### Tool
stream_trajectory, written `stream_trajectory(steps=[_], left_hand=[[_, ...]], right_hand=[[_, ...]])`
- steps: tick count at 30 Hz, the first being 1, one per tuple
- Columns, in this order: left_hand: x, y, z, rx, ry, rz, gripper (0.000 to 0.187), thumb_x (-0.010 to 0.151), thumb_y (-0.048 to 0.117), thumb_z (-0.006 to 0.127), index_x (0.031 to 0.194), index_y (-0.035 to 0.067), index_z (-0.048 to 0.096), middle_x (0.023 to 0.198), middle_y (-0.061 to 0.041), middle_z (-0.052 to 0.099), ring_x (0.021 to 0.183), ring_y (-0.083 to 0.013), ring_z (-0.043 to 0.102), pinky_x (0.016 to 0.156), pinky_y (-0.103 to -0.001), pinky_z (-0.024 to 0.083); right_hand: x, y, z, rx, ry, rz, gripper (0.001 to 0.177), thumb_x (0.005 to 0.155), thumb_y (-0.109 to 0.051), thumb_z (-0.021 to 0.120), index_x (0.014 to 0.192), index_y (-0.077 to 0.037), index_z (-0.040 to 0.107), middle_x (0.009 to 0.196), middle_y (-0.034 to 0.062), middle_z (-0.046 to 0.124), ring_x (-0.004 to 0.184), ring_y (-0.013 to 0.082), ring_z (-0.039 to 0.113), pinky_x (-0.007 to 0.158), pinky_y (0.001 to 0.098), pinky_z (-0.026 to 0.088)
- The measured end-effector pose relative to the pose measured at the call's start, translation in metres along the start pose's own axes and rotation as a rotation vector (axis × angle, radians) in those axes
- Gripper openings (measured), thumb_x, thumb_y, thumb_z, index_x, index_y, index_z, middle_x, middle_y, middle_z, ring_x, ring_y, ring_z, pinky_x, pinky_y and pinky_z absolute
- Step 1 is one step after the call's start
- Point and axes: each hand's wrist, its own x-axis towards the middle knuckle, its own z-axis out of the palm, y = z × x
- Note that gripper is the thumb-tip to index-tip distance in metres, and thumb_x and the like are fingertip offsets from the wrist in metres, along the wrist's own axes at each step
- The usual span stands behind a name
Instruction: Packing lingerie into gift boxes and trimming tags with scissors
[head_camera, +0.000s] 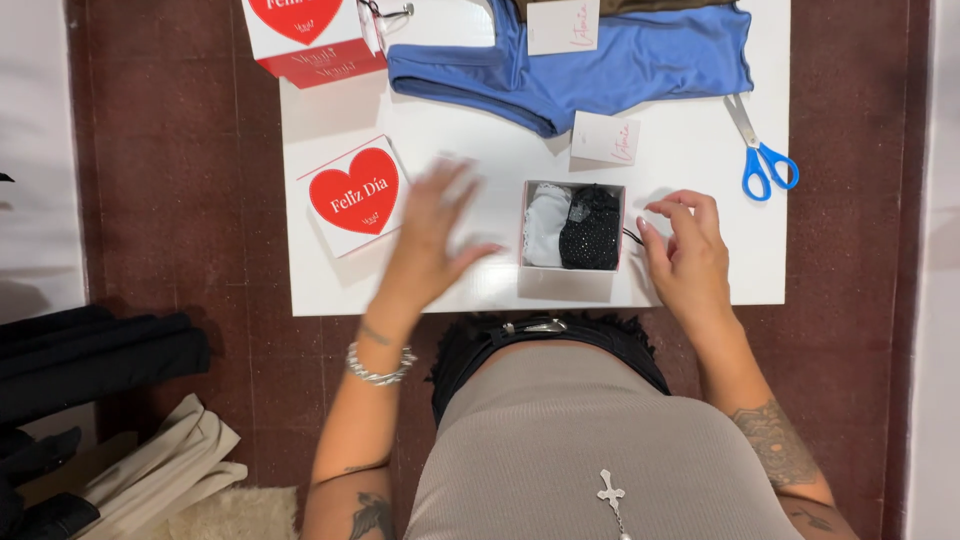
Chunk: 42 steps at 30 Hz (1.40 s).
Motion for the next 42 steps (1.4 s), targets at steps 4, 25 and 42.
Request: stream_trajectory(steps=[4,25,42], left_hand=[[0.010,0.017,0.049,-0.094,-0.122,-0.029,0.082,0.084,0.048,0.082,0.150,0.012,0.050,0.157,-0.013,0.046,0.148,-0.0394,0.041,0.121,-0.061,0.028],[0.007,-0.007,0.022,0.102,-0.382,-0.103,0.089,0.069,0.040,0.093,0.143,0.011,0.052,0.157,-0.008,0.043,0.151,-0.0314,0.034,0.116,-0.064,0.025],[0.106,0.081,0.031,-0.339,-0.243,0.252,0.046,0.088,0.031,0.083,0.124,0.016,0.060,0.113,-0.002,0.071,0.095,-0.0209,0.071,0.082,-0.033,0.053]], right_hand=[[0.010,-0.003,0.016,0.119,0.004,-0.100,0.017,0.102,-0.007,0.070,0.118,-0.001,0.071,0.117,0.0150,0.059,0.068,0.0298,0.061,0.067,0.0416,0.052],[0.066,0.049,-0.031,1.064,0.031,0.012,0.036,0.087,-0.006,0.081,0.111,-0.013,0.056,0.108,0.0012,0.067,0.099,0.0100,0.065,0.096,0.0261,0.055],[0.048,-0.012,-0.057,0.439,-0.198,-0.206,0.031,0.088,-0.005,0.078,0.118,-0.003,0.068,0.114,0.0082,0.073,0.107,0.0177,0.070,0.101,0.0283,0.055]])
